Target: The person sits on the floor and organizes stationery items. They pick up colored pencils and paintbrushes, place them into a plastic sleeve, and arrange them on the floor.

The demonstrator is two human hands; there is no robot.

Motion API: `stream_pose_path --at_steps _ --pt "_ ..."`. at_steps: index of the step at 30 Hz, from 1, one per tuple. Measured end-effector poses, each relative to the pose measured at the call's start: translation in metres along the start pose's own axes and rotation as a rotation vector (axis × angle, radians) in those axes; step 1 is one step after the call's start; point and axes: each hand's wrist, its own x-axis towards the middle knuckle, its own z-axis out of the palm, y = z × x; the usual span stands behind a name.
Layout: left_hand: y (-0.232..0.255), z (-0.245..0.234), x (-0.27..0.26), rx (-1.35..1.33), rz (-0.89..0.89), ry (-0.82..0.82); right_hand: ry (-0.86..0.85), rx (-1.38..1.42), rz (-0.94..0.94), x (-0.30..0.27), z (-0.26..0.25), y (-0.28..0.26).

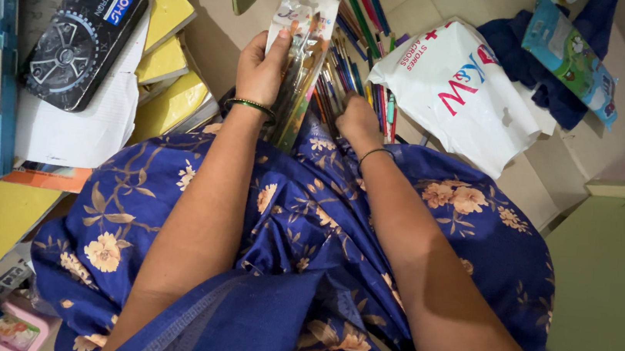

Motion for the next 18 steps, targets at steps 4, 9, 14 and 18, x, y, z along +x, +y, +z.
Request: stream_pose_path --at_steps 4,9,14,18 --pt "0.0 0.0 -0.001 0.016 0.001 0.001 0.145 0.13 -0.071 0.014 0.017 0.026" --pt "0.003 0.0 -0.002 -0.022 0.025 -0.018 0.126 0.663 -0.006 0.033 -0.02 0.017" --pt "0.001 0.0 -0.004 -0.096 -0.024 -0.045 0.251 1.213 -0.156 0.036 -0.102 -0.019" --pt "0.002 0.0 -0.007 -0.079 -0.008 -0.065 0.349 1.438 -0.342 0.026 -0.182 -0.053"
